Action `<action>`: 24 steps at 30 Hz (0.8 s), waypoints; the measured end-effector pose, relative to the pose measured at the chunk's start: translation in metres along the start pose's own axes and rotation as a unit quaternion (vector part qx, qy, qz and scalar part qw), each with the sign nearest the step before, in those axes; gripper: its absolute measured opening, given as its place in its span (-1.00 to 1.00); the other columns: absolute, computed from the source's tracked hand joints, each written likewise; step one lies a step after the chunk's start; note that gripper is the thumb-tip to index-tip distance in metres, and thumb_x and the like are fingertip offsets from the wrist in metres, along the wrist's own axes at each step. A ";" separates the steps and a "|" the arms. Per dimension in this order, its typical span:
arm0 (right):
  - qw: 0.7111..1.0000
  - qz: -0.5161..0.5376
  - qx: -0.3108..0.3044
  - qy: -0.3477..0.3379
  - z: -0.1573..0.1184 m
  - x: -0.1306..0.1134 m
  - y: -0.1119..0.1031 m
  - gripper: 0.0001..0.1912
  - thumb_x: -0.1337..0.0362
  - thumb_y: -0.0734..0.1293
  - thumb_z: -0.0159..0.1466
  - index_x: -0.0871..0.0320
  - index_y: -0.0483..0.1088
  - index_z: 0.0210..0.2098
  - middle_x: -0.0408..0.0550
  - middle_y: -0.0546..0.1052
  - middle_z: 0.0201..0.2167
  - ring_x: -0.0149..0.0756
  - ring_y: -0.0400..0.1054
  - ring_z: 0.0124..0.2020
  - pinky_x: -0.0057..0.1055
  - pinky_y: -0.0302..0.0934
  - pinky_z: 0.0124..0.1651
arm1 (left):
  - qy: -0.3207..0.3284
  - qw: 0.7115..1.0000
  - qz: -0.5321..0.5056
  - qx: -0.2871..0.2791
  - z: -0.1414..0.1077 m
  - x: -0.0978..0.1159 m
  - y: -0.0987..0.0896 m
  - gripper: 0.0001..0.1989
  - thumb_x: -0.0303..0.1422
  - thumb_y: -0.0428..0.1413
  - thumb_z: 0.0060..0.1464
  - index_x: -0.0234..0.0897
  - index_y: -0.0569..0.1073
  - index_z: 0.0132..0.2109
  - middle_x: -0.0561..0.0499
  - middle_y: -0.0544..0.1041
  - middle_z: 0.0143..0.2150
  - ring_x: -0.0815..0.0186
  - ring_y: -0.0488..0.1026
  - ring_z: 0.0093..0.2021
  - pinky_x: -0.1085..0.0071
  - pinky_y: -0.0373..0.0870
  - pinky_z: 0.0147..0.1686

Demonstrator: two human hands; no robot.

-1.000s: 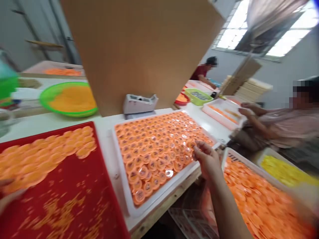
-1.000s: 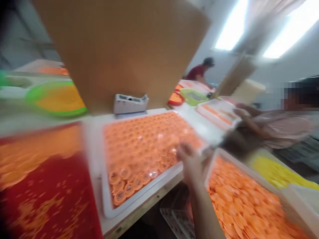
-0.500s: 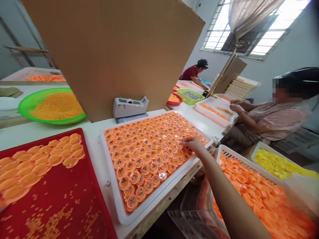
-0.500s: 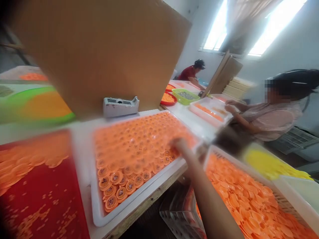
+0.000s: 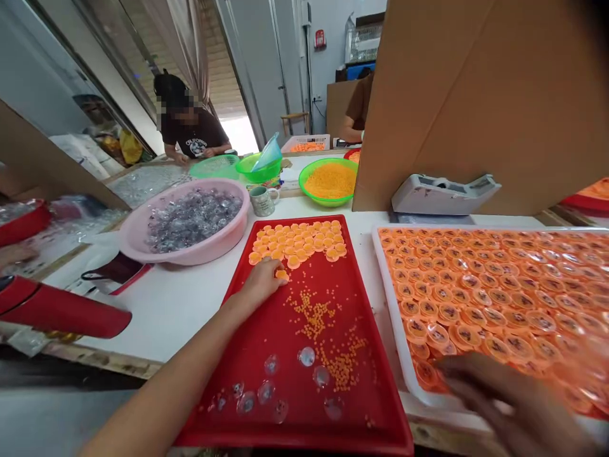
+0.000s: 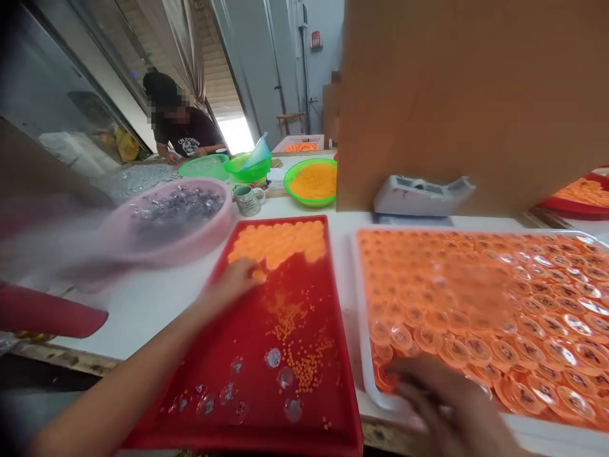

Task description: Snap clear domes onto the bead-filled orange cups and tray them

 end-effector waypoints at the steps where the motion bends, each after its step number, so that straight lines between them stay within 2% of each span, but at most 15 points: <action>1: 0.997 -0.023 -0.079 -0.012 -0.002 -0.008 0.011 -0.92 0.18 0.42 0.16 0.00 0.51 -0.44 -0.06 0.53 -0.50 -0.22 0.42 -0.49 -0.37 0.31 -0.48 | 0.001 1.000 -0.006 -0.007 -0.003 0.000 0.001 -0.91 -0.46 0.22 -0.04 -0.28 0.45 -0.33 -0.03 0.45 -0.24 0.19 0.42 -0.19 0.31 0.34 -0.19; 3: 0.964 -0.077 -0.251 -0.038 -0.006 -0.020 0.046 -0.85 0.29 0.30 0.27 0.04 0.49 -0.40 -0.08 0.51 -0.46 -0.27 0.41 -0.44 -0.39 0.31 -0.40 | 0.002 1.000 -0.017 -0.016 -0.012 0.000 -0.002 -0.87 -0.41 0.23 -0.09 -0.26 0.40 -0.39 -0.01 0.41 -0.27 0.19 0.39 -0.21 0.33 0.29 -0.25; 4: 0.946 -0.102 -0.304 -0.054 -0.007 -0.024 0.066 -0.79 0.36 0.23 0.30 0.07 0.47 -0.39 -0.08 0.49 -0.45 -0.28 0.41 -0.42 -0.40 0.30 -0.36 | 0.000 1.000 -0.023 -0.019 -0.019 0.000 -0.006 -0.84 -0.39 0.24 -0.12 -0.25 0.37 -0.41 0.01 0.39 -0.29 0.19 0.37 -0.22 0.34 0.27 -0.28; 5: 0.933 -0.123 -0.332 -0.063 -0.006 -0.027 0.086 -0.76 0.41 0.19 0.31 0.10 0.45 -0.39 -0.08 0.48 -0.43 -0.30 0.40 -0.41 -0.40 0.28 -0.34 | -0.003 0.999 -0.031 -0.022 -0.026 0.000 -0.009 -0.81 -0.38 0.24 -0.13 -0.24 0.35 -0.41 0.03 0.39 -0.32 0.21 0.36 -0.25 0.36 0.25 -0.31; 8: 0.919 -0.171 -0.345 -0.081 -0.003 -0.033 0.136 -0.78 0.51 0.19 0.28 0.15 0.43 -0.32 -0.07 0.46 -0.34 -0.34 0.39 -0.37 -0.45 0.24 -0.30 | -0.024 0.998 -0.057 -0.026 -0.053 0.003 -0.018 -0.81 -0.36 0.21 -0.11 -0.21 0.32 -0.36 0.10 0.38 -0.40 0.27 0.35 -0.38 0.39 0.20 -0.42; 11: 0.887 -0.256 -0.368 -0.112 -0.008 -0.036 0.167 -0.81 0.54 0.24 0.23 0.17 0.42 -0.29 -0.05 0.46 -0.28 -0.36 0.39 -0.38 -0.48 0.21 -0.34 | -0.037 0.994 -0.094 -0.040 -0.082 0.008 -0.018 -0.83 -0.33 0.19 -0.06 -0.21 0.37 -0.28 0.11 0.45 -0.40 0.29 0.39 -0.41 0.39 0.25 -0.43; 14: 0.838 -0.334 -0.397 -0.172 -0.018 -0.038 0.179 -0.77 0.60 0.24 0.20 0.20 0.44 -0.32 -0.02 0.48 -0.32 -0.29 0.39 -0.35 -0.44 0.18 -0.34 | -0.044 0.980 -0.186 -0.059 -0.106 0.011 -0.011 -0.72 -0.34 0.22 -0.05 -0.22 0.49 -0.12 0.02 0.56 -0.20 0.22 0.48 -0.21 0.34 0.35 -0.21; 16: 0.823 -0.346 -0.403 -0.201 -0.022 -0.036 0.180 -0.70 0.64 0.22 0.18 0.18 0.46 -0.28 -0.03 0.48 -0.36 -0.26 0.38 -0.34 -0.42 0.16 -0.34 | -0.074 0.961 -0.260 -0.063 -0.118 0.008 -0.006 -0.67 -0.33 0.25 -0.07 -0.23 0.55 -0.09 -0.04 0.57 -0.10 0.16 0.47 -0.09 0.30 0.35 -0.09; 18: 0.831 -0.345 -0.392 -0.192 -0.023 -0.031 0.175 -0.67 0.66 0.22 0.14 0.16 0.45 -0.29 -0.06 0.45 -0.39 -0.28 0.35 -0.38 -0.42 0.13 -0.36 | -0.127 0.929 -0.339 -0.072 -0.129 0.004 0.001 -0.64 -0.32 0.29 -0.11 -0.24 0.57 -0.09 -0.07 0.58 -0.06 0.12 0.47 -0.05 0.30 0.36 -0.07; 20: 0.847 -0.333 -0.378 -0.167 -0.023 -0.023 0.169 -0.72 0.64 0.24 0.13 0.16 0.42 -0.36 -0.09 0.42 -0.40 -0.31 0.31 -0.42 -0.42 0.11 -0.39 | -0.177 0.879 -0.434 -0.091 -0.140 0.003 0.007 -0.58 -0.33 0.30 -0.11 -0.22 0.55 -0.03 -0.05 0.57 -0.01 0.14 0.47 -0.02 0.32 0.40 -0.09; 22: 0.860 -0.316 -0.373 -0.150 -0.022 -0.018 0.164 -0.79 0.60 0.26 0.16 0.17 0.38 -0.40 -0.09 0.39 -0.38 -0.32 0.30 -0.41 -0.42 0.12 -0.36 | -0.204 0.824 -0.518 -0.106 -0.149 0.004 0.012 -0.53 -0.35 0.29 -0.08 -0.18 0.52 0.04 -0.02 0.54 0.07 0.17 0.46 0.02 0.35 0.42 -0.09; 24: 0.866 -0.303 -0.373 -0.141 -0.023 -0.015 0.160 -0.84 0.54 0.28 0.20 0.17 0.35 -0.41 -0.09 0.38 -0.36 -0.31 0.29 -0.37 -0.41 0.13 -0.33 | -0.211 0.785 -0.571 -0.115 -0.156 0.008 0.015 -0.52 -0.38 0.28 -0.07 -0.16 0.50 0.06 -0.01 0.53 0.10 0.18 0.46 0.02 0.35 0.45 -0.08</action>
Point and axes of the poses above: each hand's wrist, its own z-axis towards the middle knuckle, its own y-axis out of the palm, x = y × z, the point moved 5 cm from there along z, towards the middle knuckle
